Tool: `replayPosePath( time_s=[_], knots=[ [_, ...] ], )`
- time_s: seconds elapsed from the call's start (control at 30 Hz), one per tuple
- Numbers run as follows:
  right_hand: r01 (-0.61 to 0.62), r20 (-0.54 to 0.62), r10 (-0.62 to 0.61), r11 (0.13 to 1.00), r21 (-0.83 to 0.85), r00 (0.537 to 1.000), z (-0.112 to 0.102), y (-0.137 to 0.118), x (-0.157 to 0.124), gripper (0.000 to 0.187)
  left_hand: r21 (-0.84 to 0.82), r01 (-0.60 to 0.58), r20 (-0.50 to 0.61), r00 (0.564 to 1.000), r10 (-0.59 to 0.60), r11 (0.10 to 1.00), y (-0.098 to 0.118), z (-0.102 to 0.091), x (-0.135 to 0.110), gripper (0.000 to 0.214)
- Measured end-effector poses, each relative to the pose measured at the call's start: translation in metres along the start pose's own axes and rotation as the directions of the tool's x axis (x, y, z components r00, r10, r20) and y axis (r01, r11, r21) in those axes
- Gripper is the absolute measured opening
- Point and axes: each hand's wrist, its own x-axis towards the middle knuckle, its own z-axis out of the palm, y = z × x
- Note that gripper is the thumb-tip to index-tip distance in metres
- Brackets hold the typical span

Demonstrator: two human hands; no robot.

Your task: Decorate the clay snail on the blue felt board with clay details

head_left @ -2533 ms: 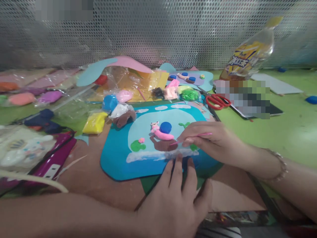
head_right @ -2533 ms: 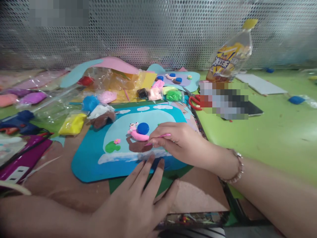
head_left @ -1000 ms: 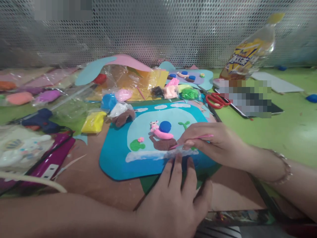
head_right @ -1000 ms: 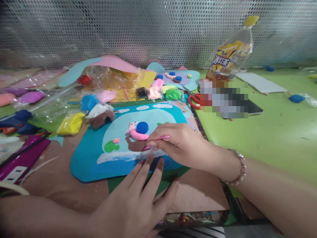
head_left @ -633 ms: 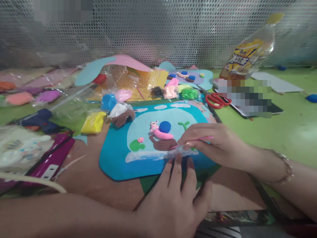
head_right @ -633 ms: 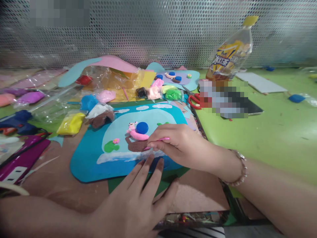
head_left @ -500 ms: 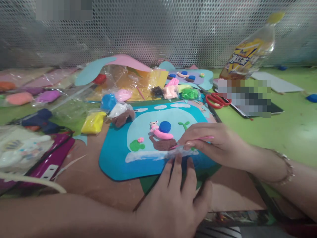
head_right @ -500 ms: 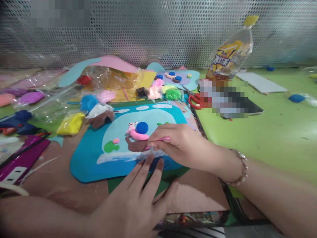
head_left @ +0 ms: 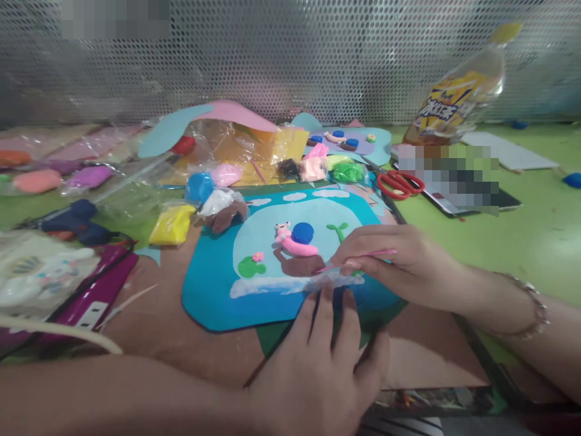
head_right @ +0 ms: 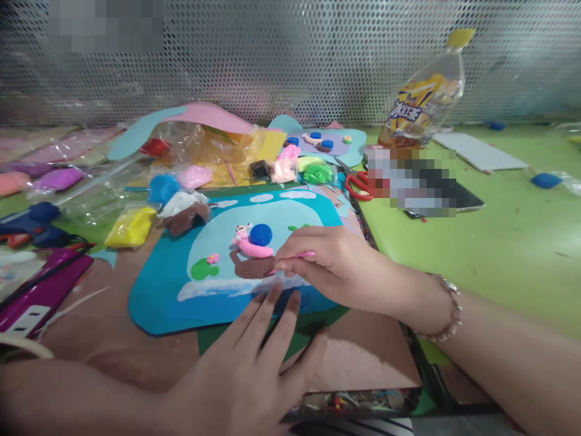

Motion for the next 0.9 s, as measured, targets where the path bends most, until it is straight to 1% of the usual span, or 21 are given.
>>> replayPosePath(
  time_s=[0.17, 0.3, 0.43, 0.6, 0.73, 0.83, 0.9],
  knots=[
    [-0.003, 0.017, 0.003, 1.000, -0.008, 1.000, -0.0018, 0.0009, -0.0015, 0.015, 0.003, -0.003, 0.001, 1.000, 0.003, 1.000, -0.0009, -0.0001, 0.0002, 0.039],
    [-0.004, 0.020, 0.005, 1.000, -0.014, 1.000, -0.0030, 0.0009, -0.0016, 0.015, -0.019, -0.003, 0.008, 1.000, 0.003, 1.000, -0.0008, 0.0001, -0.0003, 0.044],
    [0.006, 0.016, -0.006, 1.000, -0.017, 1.000, -0.0028, 0.0018, -0.0017, 0.014, -0.001, 0.009, -0.035, 0.999, -0.009, 1.000, 0.0004, 0.0017, -0.0011, 0.038],
    [0.007, 0.015, -0.007, 1.000, -0.023, 1.000, -0.0037, 0.0015, -0.0028, 0.014, 0.011, 0.009, -0.040, 0.999, -0.009, 1.000, 0.0005, 0.0017, 0.0004, 0.044],
    [0.003, -0.025, -0.003, 1.000, -0.006, 1.000, -0.0032, -0.0009, -0.0013, 0.016, -0.008, -0.018, 0.008, 1.000, 0.018, 1.000, -0.0017, -0.0017, 0.0015, 0.058],
    [0.009, -0.044, -0.009, 1.000, 0.003, 0.999, 0.0000, -0.0016, 0.0007, 0.016, -0.006, -0.022, 0.031, 0.999, 0.022, 1.000, -0.0026, -0.0036, 0.0008, 0.057],
    [0.012, -0.030, -0.012, 1.000, 0.015, 0.999, 0.0028, -0.0016, 0.0017, 0.015, -0.015, -0.026, 0.058, 0.998, 0.027, 1.000, -0.0025, -0.0039, -0.0001, 0.059]
  ],
)
